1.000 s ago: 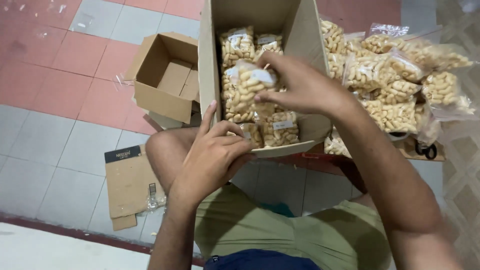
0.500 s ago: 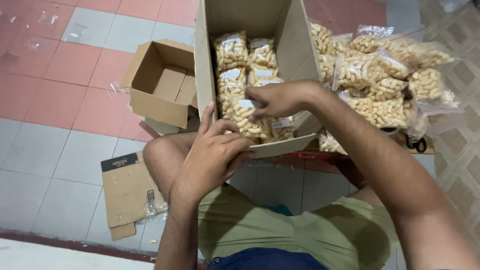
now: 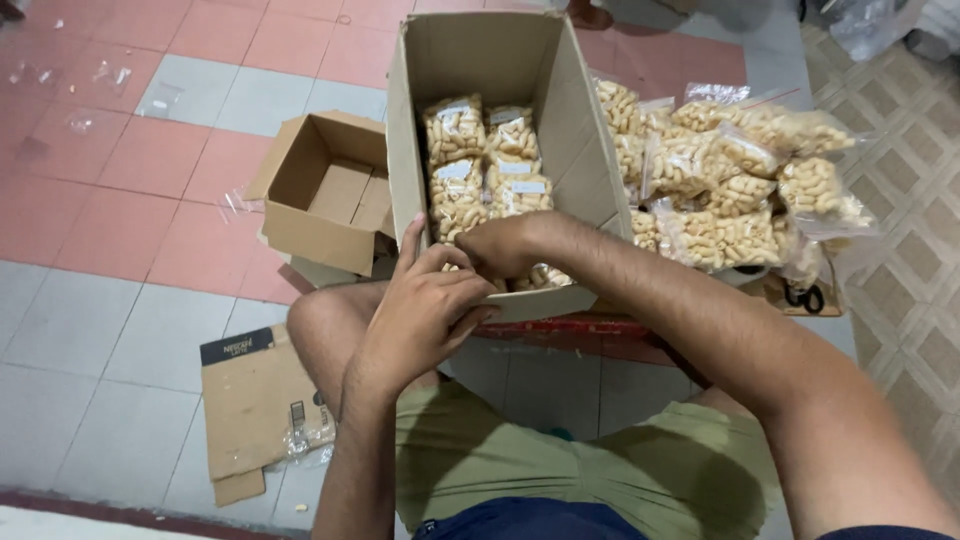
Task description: The person is organizing and packing small plastic bags filled with cashews into a cardboard box.
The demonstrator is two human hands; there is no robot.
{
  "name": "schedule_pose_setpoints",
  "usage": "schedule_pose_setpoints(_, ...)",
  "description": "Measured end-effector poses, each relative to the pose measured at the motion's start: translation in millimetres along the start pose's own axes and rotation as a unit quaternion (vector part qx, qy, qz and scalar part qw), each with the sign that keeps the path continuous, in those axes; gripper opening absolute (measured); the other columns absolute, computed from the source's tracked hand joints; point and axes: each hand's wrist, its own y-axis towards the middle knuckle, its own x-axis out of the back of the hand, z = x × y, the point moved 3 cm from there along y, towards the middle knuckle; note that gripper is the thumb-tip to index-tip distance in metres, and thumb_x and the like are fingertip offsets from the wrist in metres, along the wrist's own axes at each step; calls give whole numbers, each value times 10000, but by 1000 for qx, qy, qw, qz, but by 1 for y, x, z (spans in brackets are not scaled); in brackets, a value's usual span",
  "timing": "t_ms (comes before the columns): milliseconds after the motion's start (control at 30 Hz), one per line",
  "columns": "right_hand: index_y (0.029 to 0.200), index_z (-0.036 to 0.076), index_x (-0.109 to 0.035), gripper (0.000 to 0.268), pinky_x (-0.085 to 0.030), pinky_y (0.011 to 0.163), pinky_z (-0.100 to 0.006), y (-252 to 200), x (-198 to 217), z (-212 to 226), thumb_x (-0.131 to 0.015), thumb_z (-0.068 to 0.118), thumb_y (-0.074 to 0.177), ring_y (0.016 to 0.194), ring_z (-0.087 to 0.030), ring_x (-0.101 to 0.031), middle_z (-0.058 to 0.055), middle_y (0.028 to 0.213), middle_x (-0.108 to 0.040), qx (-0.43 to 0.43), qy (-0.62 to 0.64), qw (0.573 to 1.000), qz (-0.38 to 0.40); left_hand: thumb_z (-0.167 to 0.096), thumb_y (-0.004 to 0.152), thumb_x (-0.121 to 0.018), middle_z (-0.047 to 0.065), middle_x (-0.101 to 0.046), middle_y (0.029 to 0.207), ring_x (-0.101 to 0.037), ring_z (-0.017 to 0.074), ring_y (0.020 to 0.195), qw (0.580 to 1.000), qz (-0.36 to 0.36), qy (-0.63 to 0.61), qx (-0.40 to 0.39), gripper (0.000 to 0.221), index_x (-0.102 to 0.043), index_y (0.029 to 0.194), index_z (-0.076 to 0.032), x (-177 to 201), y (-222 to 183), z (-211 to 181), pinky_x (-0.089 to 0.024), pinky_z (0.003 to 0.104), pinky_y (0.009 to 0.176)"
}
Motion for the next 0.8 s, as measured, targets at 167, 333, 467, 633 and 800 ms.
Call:
schedule_pose_setpoints(167,1458,-43,-357,607,-531,1038,-628,-5,22,-10,-632,236,993,1248,-511,-666,-298,1322,-696,17,28,999,-43,-258,869,-839,-39,-758,901,-603,199,1090,1000,22,8,6,166,-730,979,-198,5,3,-1,-161,703,1269)
schedule_pose_setpoints(333,1350,56,-669,417,-579,1037,-526,-8,33,-19,-700,192,957,1243,-402,-714,-203,1304,-742,34,27,996,-81,-274,870,-841,-34,-762,900,-603,196,1105,999,41,20,14,171,-709,938,-188,7,4,-2,-164,687,1280)
schedule_pose_setpoints(467,1341,122,-736,399,-587,1042,-498,-8,13,-18,-680,144,946,1234,-378,-724,-176,1260,-772,25,-8,998,-49,-298,887,-821,-45,-772,912,-603,185,1111,998,49,22,16,157,-720,969,-210,7,6,-4,-142,695,1275)
schedule_pose_setpoints(633,1383,79,-701,434,-556,1092,-526,-25,19,-14,-687,111,950,1309,-380,-689,-189,1361,-742,34,38,997,-65,-316,875,-818,-38,-774,925,-601,176,1115,999,49,20,12,199,-738,1029,-218,6,4,-2,-140,697,1270)
schedule_pose_setpoints(800,1393,26,-658,410,-537,1050,-625,-36,39,-44,-650,152,1003,1256,-500,-671,-290,1276,-727,-21,9,982,-187,-310,903,-815,-29,-794,936,-609,194,1111,997,67,22,25,184,-765,1044,-202,6,6,-2,-159,694,1274)
